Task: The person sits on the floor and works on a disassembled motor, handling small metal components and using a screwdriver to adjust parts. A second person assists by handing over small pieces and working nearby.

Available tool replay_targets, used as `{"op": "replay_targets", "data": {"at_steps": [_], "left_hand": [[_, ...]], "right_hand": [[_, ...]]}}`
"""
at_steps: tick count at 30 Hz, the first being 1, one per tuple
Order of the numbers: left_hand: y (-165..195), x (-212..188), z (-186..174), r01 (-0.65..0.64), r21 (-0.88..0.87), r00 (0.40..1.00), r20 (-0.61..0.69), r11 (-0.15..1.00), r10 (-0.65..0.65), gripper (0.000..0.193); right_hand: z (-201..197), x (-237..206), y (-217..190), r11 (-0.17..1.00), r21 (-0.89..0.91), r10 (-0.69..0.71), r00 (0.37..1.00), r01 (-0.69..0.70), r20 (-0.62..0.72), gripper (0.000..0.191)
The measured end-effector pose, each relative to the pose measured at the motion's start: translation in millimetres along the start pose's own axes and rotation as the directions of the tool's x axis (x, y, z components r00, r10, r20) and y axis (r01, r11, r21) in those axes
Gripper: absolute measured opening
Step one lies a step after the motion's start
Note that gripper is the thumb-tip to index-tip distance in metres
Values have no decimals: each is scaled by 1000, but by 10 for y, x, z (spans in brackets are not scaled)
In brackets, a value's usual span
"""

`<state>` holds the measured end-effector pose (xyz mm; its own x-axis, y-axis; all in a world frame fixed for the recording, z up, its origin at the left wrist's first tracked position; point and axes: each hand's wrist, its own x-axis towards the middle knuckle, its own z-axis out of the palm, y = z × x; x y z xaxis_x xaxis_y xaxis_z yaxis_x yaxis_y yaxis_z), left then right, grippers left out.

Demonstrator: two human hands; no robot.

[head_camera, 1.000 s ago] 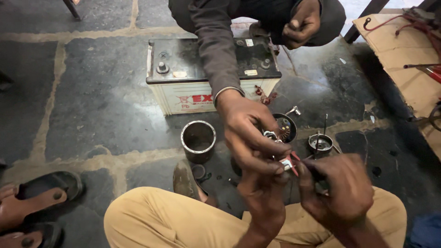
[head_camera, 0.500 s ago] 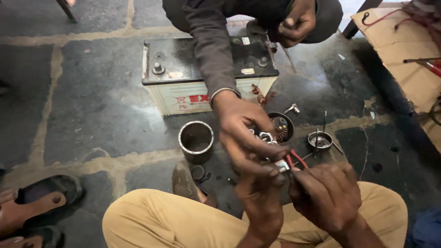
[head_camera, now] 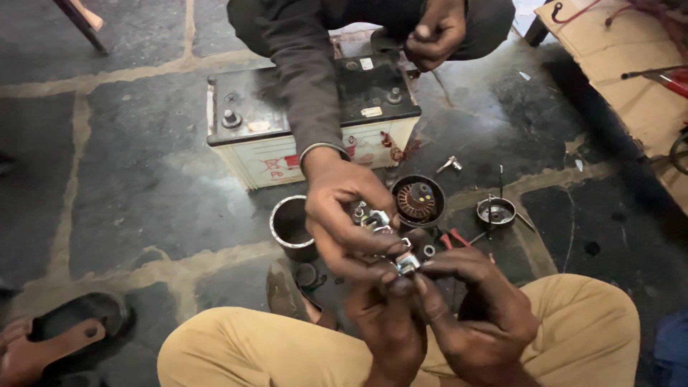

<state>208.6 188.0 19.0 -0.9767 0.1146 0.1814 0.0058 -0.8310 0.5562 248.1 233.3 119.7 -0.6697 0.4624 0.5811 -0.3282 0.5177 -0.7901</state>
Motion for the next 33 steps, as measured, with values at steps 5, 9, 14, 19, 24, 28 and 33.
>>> {"op": "replay_targets", "data": {"at_steps": [5, 9, 14, 19, 24, 28, 33], "left_hand": [[-17, 5, -2, 9, -7, 1000, -2, 1000, -9, 22], [-20, 24, -1, 10, -14, 1000, -3, 1000, -10, 21], [21, 56, 15, 7, -22, 1000, -7, 1000, -7, 20], [84, 123, 40, 2, -17, 1000, 1, 1000, -2, 19], [98, 124, 57, -2, -17, 1000, 3, 1000, 2, 18], [51, 54, 28, -17, -36, 1000, 5, 999, 17, 17], [-31, -23, -33, -25, -35, 1000, -5, 999, 25, 17]], "right_hand": [[25, -108, 113, 946, 166, 290, 956, -279, -51, 23], [-33, -141, 183, 863, 281, 427, 903, -420, 37, 20], [-2, -155, 111, 927, 201, 319, 947, -317, 25, 16], [-16, -62, 3, 985, -165, -50, 998, 46, -22, 22], [-49, 9, -63, 930, -309, -201, 979, 201, 32, 27], [-43, 45, -65, 867, -393, -290, 952, 306, 100, 31], [-82, 109, -48, 768, -504, -363, 917, 395, 166, 25]]}}
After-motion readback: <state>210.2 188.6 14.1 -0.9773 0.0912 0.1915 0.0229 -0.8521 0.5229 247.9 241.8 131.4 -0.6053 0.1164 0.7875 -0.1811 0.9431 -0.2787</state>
